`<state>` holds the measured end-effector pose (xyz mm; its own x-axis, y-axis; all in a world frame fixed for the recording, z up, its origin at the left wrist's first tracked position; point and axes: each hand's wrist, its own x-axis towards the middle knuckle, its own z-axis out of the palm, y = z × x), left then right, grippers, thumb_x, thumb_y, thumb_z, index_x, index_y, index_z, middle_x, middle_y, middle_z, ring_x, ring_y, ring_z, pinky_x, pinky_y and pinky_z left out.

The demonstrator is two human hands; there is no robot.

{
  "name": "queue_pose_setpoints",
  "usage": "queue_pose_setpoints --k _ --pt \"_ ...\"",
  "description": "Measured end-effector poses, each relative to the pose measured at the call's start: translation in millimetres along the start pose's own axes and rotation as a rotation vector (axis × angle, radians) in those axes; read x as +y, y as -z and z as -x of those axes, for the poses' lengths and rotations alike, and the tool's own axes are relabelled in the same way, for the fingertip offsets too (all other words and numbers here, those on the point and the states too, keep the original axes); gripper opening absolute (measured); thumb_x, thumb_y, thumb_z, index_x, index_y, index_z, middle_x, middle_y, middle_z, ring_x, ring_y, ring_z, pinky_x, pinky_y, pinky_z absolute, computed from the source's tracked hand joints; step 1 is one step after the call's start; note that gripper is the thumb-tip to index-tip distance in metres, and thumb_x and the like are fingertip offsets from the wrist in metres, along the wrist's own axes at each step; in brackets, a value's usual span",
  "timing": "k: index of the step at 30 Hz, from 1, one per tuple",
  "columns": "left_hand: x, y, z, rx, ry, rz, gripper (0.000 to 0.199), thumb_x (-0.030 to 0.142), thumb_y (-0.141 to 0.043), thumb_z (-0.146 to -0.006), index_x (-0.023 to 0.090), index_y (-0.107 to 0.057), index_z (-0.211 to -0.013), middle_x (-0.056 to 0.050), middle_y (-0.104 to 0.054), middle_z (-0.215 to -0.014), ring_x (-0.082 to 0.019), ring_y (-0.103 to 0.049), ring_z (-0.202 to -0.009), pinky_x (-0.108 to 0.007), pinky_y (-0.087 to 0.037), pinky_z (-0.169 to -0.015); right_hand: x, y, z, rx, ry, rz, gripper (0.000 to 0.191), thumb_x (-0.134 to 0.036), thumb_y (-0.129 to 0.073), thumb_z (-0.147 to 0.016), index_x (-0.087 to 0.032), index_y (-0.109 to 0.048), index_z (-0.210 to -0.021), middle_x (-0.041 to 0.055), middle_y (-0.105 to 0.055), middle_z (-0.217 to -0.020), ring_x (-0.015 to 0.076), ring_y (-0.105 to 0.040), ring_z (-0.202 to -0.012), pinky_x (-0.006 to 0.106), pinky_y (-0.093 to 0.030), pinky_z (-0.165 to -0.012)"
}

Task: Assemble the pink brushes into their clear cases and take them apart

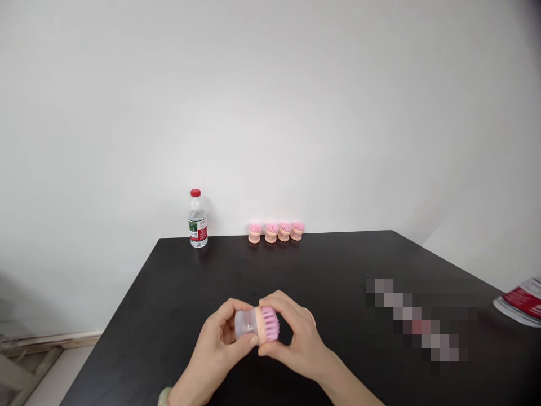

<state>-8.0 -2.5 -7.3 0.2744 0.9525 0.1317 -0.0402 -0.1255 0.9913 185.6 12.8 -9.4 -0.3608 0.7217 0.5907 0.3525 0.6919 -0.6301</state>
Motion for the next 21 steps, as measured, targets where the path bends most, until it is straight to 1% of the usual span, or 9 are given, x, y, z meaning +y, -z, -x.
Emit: queue_pose_setpoints --k 3,5,8,11,12,14,16,19,21 --pt "-4.3 -1.9 0.9 0.02 -0.149 -0.133 0.029 0.03 -0.076 -0.076 0.025 -0.063 -0.102 -0.004 -0.064 -0.101 -0.021 -0.062 -0.09 -0.031 -0.051 -0.078 9.1 -6.5 3.1 -0.05 -0.303 -0.182 0.057 -0.057 -0.072 -0.079 -0.025 -0.053 -0.122 -0.0013 -0.061 -0.078 0.0176 -0.061 -0.067 0.031 -0.051 -0.065" --pt "-6.3 -2.6 2.1 0.023 -0.245 -0.266 0.026 0.02 -0.072 -0.079 0.027 -0.063 -0.102 -0.005 -0.064 -0.108 -0.023 -0.062 -0.098 -0.033 -0.051 -0.084 12.9 -9.2 3.4 -0.118 -0.402 -0.345 0.057 -0.063 -0.064 -0.083 -0.025 -0.052 -0.123 -0.0023 -0.06 -0.076 0.0166 -0.06 -0.065 0.03 -0.051 -0.063" --pt "-9.2 -2.0 3.2 0.065 -0.273 -0.326 0.028 0.016 -0.069 -0.08 0.028 -0.061 -0.104 -0.004 -0.063 -0.109 -0.023 -0.063 -0.099 -0.034 -0.053 -0.085 12.6 -8.9 1.9 -0.095 -0.388 -0.493 0.069 -0.064 -0.073 -0.075 -0.027 -0.051 -0.129 0.007 -0.064 -0.11 0.0227 -0.064 -0.094 0.037 -0.054 -0.079" --pt "-11.3 -0.1 2.7 0.135 -0.222 -0.285 0.029 0.019 -0.069 -0.081 0.027 -0.058 -0.106 -0.004 -0.063 -0.107 -0.023 -0.064 -0.098 -0.035 -0.054 -0.083 6.4 -4.4 0.0 -0.058 -0.328 -0.519 0.089 -0.05 -0.09 -0.061 -0.032 -0.048 -0.137 0.011 -0.051 -0.138 0.0283 -0.056 -0.12 0.043 -0.05 -0.096" --pt "-11.5 0.6 2.2 0.146 -0.208 -0.272 0.029 0.021 -0.07 -0.08 0.027 -0.058 -0.106 -0.003 -0.063 -0.106 -0.023 -0.065 -0.096 -0.034 -0.054 -0.082 3.8 -2.6 -0.6 -0.062 -0.309 -0.49 0.088 -0.044 -0.092 -0.061 -0.033 -0.049 -0.137 0.0108 -0.049 -0.141 0.029 -0.054 -0.124 0.043 -0.049 -0.098" --pt "-11.0 1.7 1.2 0.151 -0.19 -0.25 0.029 0.025 -0.072 -0.079 0.026 -0.059 -0.105 -0.003 -0.064 -0.102 -0.022 -0.066 -0.092 -0.033 -0.055 -0.079 -1.0 0.2 -1.8 -0.071 -0.269 -0.376 0.072 -0.033 -0.089 -0.067 -0.033 -0.058 -0.131 0.009 -0.052 -0.14 0.0288 -0.055 -0.124 0.043 -0.049 -0.099" --pt "-10.5 2.0 0.4 0.15 -0.187 -0.237 0.03 0.027 -0.074 -0.078 0.025 -0.06 -0.104 -0.003 -0.065 -0.101 -0.021 -0.066 -0.089 -0.033 -0.055 -0.077 -3.4 1.1 -3.1 -0.057 -0.25 -0.244 0.053 -0.027 -0.085 -0.071 -0.031 -0.066 -0.119 0.0067 -0.061 -0.128 0.0271 -0.06 -0.116 0.041 -0.05 -0.097" --pt "-11.5 1.4 -0.1 0.166 -0.204 -0.223 0.029 0.025 -0.075 -0.076 0.025 -0.061 -0.101 -0.004 -0.065 -0.103 -0.022 -0.067 -0.092 -0.033 -0.056 -0.077 -0.2 -0.8 -4.3 -0.031 -0.313 -0.158 0.041 -0.031 -0.084 -0.071 -0.026 -0.069 -0.109 0.0027 -0.069 -0.099 0.0225 -0.066 -0.089 0.036 -0.054 -0.082" --pt "-13.4 0.9 -0.2 0.177 -0.211 -0.219 0.029 0.022 -0.075 -0.075 0.025 -0.061 -0.1 -0.004 -0.064 -0.106 -0.023 -0.066 -0.094 -0.034 -0.056 -0.079 4.5 -2.7 -4.2 -0.048 -0.355 -0.189 0.04 -0.041 -0.08 -0.075 -0.024 -0.068 -0.109 0.002 -0.069 -0.091 0.0211 -0.066 -0.081 0.033 -0.055 -0.074"
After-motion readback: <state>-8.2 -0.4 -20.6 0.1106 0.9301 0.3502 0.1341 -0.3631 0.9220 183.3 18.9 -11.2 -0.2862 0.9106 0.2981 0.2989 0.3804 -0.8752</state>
